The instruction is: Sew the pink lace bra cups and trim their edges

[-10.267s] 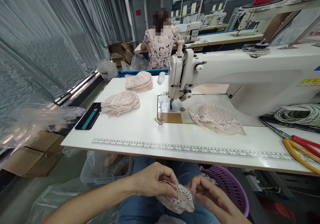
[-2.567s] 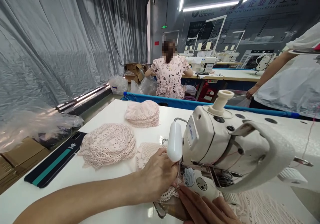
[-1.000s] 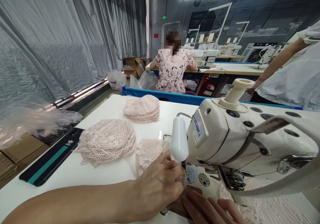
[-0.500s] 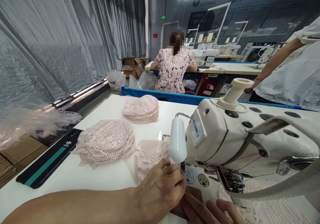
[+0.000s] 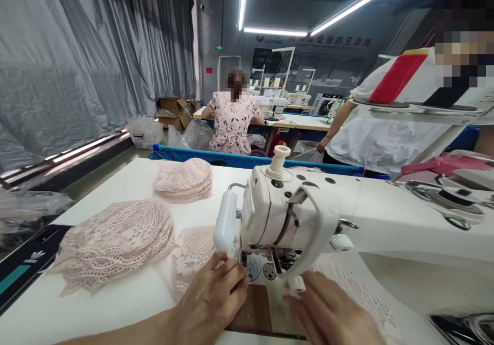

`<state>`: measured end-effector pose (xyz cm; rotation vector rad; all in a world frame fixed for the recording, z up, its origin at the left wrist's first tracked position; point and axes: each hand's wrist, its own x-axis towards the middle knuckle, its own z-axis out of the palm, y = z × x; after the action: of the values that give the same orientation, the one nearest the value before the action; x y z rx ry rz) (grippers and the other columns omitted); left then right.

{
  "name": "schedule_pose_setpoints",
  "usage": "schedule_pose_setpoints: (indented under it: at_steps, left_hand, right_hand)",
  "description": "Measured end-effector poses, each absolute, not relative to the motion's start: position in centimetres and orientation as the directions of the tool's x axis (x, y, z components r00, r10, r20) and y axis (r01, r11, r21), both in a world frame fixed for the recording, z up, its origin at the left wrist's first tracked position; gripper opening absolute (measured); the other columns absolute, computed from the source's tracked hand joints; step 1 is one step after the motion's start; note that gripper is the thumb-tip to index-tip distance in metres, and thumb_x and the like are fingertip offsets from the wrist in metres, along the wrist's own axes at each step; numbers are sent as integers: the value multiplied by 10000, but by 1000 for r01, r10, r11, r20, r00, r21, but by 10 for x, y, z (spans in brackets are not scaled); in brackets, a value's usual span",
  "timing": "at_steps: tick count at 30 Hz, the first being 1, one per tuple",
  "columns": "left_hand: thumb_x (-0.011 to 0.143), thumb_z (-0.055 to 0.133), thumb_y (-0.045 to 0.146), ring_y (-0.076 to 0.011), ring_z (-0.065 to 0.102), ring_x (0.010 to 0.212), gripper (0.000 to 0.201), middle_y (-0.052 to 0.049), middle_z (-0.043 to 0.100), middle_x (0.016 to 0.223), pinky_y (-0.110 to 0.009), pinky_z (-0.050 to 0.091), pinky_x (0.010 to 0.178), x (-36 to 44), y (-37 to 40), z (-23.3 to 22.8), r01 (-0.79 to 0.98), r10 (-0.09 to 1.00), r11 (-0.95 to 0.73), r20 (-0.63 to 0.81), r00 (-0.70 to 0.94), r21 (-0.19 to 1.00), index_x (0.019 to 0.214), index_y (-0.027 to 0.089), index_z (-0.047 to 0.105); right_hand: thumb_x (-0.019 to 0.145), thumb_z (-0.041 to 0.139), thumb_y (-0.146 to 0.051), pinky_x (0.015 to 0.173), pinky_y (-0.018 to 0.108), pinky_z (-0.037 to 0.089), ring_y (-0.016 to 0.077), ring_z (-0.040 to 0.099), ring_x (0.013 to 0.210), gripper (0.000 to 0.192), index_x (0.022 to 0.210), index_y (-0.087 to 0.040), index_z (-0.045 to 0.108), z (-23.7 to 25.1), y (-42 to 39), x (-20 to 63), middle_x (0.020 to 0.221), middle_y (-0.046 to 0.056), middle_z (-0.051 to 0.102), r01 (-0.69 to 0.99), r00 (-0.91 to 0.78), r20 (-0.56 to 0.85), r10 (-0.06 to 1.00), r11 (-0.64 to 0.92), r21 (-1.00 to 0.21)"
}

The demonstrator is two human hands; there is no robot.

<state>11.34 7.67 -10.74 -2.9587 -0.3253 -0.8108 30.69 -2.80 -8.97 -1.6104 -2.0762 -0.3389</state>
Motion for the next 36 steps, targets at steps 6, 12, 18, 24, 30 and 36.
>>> schedule_pose_setpoints:
  at_steps: [6,12,18,24,30,36]
  left_hand:
    - [868,388,8,-122,508,756,218,-19,570,790,-313,415,839,112,75,-105,255,174,-961,485,857,-106,777,131,544]
    - [833,480,44,-126,498,781,140,-5,547,821,-311,417,808,108,78,-115,250,169,-962,479,862,-110,745,134,540]
    - [852,495,69,-112,512,788,129,1,560,830,-287,417,795,108,79,-112,267,199,-960,469,860,-82,759,140,548]
    - [852,475,66,-121,511,795,124,-7,572,854,-273,401,771,106,78,-103,265,213,-962,434,876,-63,799,137,563]
    - [887,435,128,-121,500,809,145,-15,564,904,-266,394,755,104,81,-97,236,232,-971,349,908,32,801,143,551]
    - [865,447,101,-126,501,819,118,-21,556,906,-275,390,774,103,81,-96,220,224,-974,328,918,51,805,130,544]
  right_hand:
    - [952,260,-275,404,200,438,137,629,582,348,830,-230,583,-94,-24,312,697,17,619,975,-222,398,890,206,83]
    - [951,278,-307,520,212,541,162,681,727,356,1083,-248,604,-116,-4,307,982,73,690,924,-379,423,823,366,115]
    - [932,352,-385,735,300,565,214,645,963,369,1190,-238,571,-133,1,310,1136,99,644,931,-286,468,836,357,-69]
    - [929,374,-392,730,304,575,230,662,931,364,1053,-207,663,-133,-2,311,1043,102,686,918,-339,477,811,395,-20]
    - [933,372,-379,794,305,558,217,632,1001,368,1073,-189,655,-133,-2,315,1117,91,653,902,-367,413,834,427,-59]
    - [919,403,-395,826,376,543,265,592,1063,378,1175,-197,599,-139,0,319,1204,118,596,903,-402,394,827,430,17]
